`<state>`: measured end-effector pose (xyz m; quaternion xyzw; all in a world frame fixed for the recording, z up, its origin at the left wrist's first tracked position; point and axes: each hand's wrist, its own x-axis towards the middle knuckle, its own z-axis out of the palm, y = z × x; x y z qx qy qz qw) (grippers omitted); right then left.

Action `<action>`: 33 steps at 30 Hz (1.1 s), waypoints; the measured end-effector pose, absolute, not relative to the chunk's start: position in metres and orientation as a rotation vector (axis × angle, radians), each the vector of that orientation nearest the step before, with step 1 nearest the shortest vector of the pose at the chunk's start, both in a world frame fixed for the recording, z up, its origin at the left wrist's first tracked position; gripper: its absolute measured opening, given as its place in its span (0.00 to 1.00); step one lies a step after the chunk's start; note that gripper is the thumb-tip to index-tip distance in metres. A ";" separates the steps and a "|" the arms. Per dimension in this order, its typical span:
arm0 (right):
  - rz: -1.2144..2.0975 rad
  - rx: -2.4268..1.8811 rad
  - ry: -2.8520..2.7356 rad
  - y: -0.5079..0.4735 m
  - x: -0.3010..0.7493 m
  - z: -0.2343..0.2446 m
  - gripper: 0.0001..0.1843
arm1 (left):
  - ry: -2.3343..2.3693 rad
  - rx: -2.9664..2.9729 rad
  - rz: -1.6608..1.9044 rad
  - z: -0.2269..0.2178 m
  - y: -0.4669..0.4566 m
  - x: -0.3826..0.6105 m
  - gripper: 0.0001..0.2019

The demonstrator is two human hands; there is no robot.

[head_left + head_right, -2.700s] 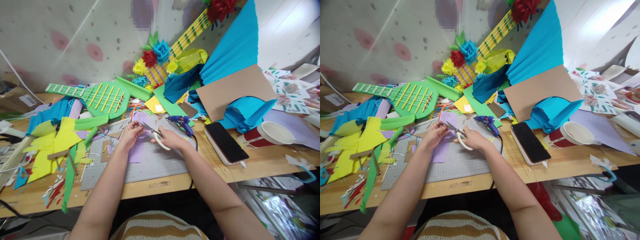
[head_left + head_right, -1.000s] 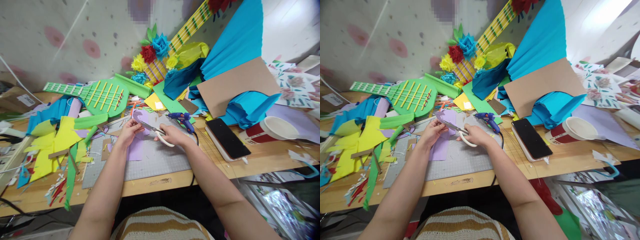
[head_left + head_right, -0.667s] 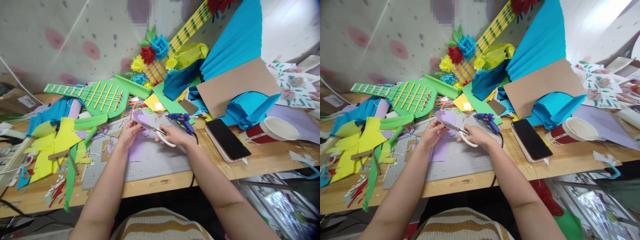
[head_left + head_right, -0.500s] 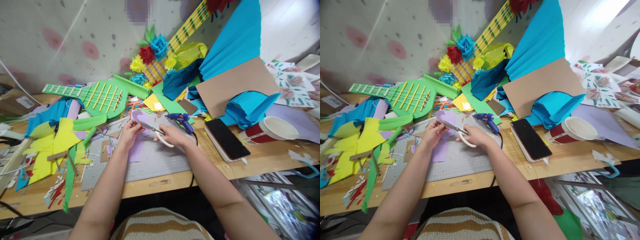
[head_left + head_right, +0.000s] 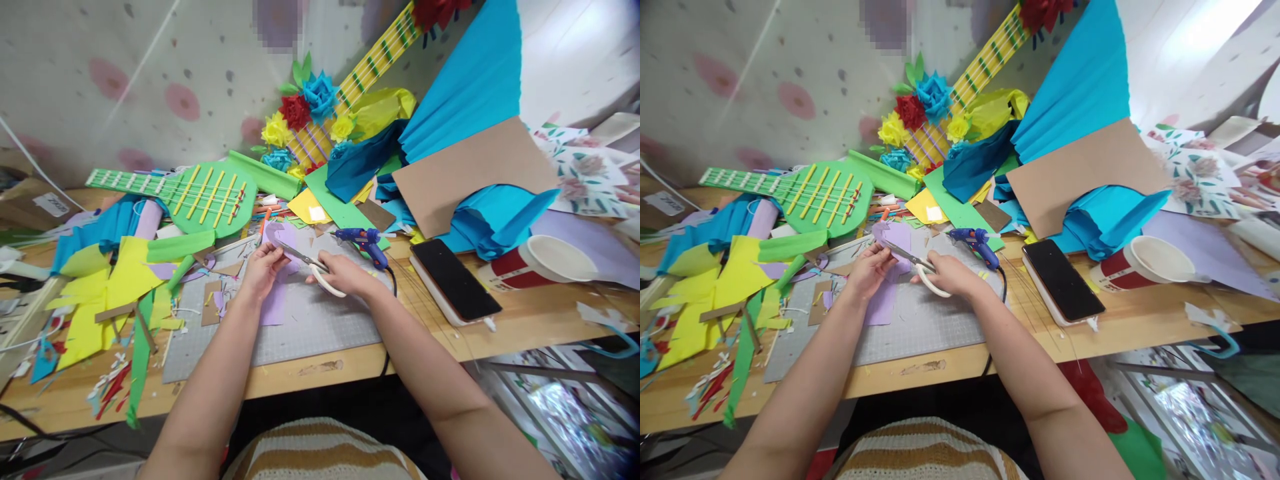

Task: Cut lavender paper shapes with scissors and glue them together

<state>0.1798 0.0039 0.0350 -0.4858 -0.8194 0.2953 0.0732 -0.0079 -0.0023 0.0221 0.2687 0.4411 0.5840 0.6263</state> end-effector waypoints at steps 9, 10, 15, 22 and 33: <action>0.913 -1.448 -2.441 0.005 0.189 0.044 0.23 | 1.020 0.615 1.322 0.023 -0.005 -0.007 0.11; 0.927 -1.437 -2.457 0.005 0.191 0.045 0.23 | 1.025 0.634 1.323 0.023 -0.004 -0.009 0.12; 0.925 -1.439 -2.503 0.006 0.192 0.042 0.25 | 1.040 0.705 1.329 0.021 -0.004 -0.014 0.14; 0.871 -1.461 -2.479 0.006 0.191 0.038 0.25 | 1.059 0.687 1.336 0.018 -0.002 -0.013 0.13; 0.846 -1.444 -2.472 0.004 0.183 0.031 0.26 | 1.050 0.548 1.367 0.020 -0.001 -0.011 0.11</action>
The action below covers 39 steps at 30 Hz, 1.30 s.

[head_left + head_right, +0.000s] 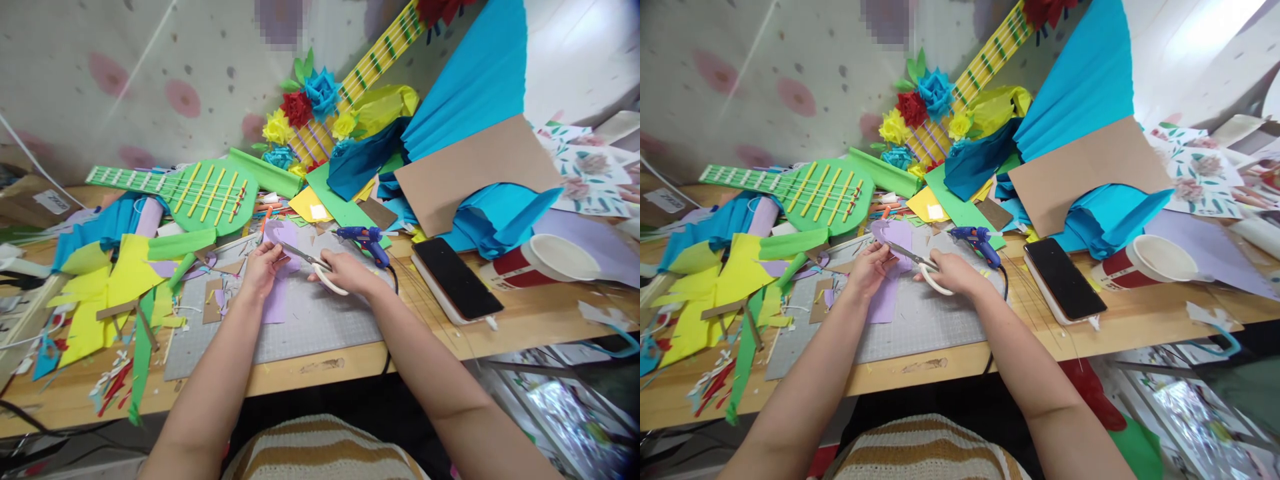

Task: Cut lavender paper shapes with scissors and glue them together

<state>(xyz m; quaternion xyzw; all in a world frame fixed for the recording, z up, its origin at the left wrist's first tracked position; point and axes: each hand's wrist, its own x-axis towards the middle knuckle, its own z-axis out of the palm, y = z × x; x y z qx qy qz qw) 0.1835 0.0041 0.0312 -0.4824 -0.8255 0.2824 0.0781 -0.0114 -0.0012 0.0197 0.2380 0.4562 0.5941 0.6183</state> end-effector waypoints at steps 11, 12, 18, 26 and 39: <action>0.866 -1.487 -2.539 0.002 0.187 0.041 0.28 | 1.019 0.576 1.323 0.020 -0.008 0.003 0.10; 0.872 -1.484 -2.545 0.001 0.188 0.041 0.28 | 1.022 0.575 1.319 0.021 -0.008 0.003 0.10; 0.841 -1.493 -2.539 -0.002 0.183 0.039 0.29 | 1.075 0.549 1.367 0.018 -0.008 0.008 0.08; 0.810 -1.535 -2.482 -0.003 0.178 0.040 0.28 | 1.071 0.484 1.390 0.015 -0.008 0.011 0.09; 0.864 -1.555 -2.523 -0.003 0.182 0.041 0.31 | 1.160 0.535 1.471 0.015 -0.009 0.012 0.09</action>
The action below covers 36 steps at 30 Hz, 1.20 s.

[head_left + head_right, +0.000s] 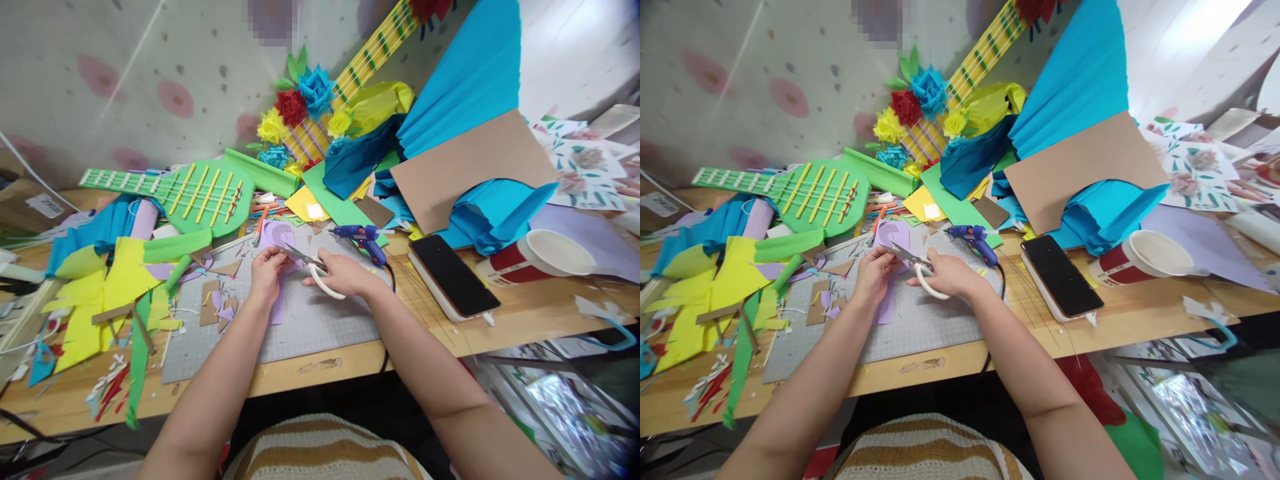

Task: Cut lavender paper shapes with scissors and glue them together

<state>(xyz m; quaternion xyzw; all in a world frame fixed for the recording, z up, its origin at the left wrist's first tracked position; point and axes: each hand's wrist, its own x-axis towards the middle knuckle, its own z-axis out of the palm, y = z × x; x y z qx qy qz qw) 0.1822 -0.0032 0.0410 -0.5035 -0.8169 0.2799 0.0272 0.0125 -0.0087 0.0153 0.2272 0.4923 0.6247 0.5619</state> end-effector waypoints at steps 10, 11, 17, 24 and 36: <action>0.822 -1.526 -2.477 -0.002 0.179 0.040 0.28 | 1.113 0.401 1.361 0.021 -0.006 0.009 0.07; 0.818 -1.521 -2.475 -0.002 0.179 0.039 0.28 | 1.108 0.396 1.352 0.022 -0.006 0.009 0.07; 0.891 -1.507 -2.533 -0.001 0.186 0.040 0.29 | 1.111 0.476 1.364 0.020 -0.009 0.012 0.09; 0.889 -1.541 -2.505 -0.003 0.181 0.043 0.29 | 1.123 0.492 1.411 0.019 -0.008 0.009 0.09; 0.840 -1.507 -2.484 -0.002 0.180 0.041 0.28 | 1.091 0.391 1.363 0.020 -0.006 0.008 0.08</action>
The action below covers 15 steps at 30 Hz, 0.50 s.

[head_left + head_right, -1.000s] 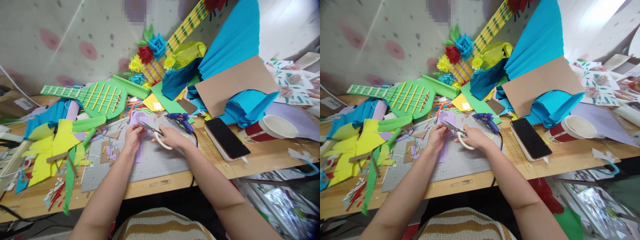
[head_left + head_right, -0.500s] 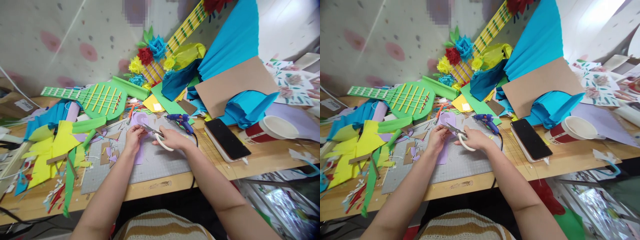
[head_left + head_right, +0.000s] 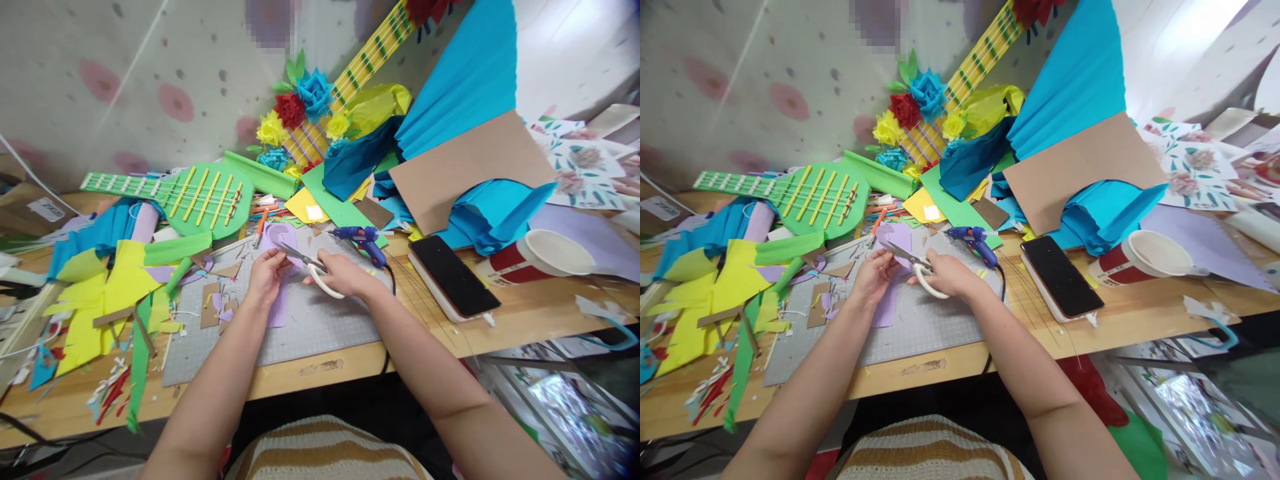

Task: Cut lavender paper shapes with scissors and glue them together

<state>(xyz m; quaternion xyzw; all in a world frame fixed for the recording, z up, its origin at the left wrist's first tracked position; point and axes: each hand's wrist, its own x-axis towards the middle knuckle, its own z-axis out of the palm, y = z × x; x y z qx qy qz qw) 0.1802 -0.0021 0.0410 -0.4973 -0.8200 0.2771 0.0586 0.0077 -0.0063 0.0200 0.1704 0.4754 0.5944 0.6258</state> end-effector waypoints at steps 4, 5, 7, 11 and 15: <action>0.861 -1.499 -2.462 -0.003 0.177 0.042 0.26 | 1.068 0.367 1.337 0.021 -0.006 0.007 0.07; 0.871 -1.494 -2.453 -0.003 0.177 0.042 0.26 | 1.063 0.360 1.330 0.021 -0.005 0.007 0.07; 0.884 -1.485 -2.442 -0.003 0.177 0.041 0.26 | 1.057 0.344 1.318 0.022 -0.005 0.006 0.07; 0.885 -1.492 -2.442 -0.002 0.177 0.041 0.25 | 1.036 0.343 1.306 0.023 -0.005 0.006 0.05; 0.869 -1.501 -2.441 -0.002 0.177 0.040 0.24 | 1.017 0.357 1.298 0.020 -0.005 0.004 0.05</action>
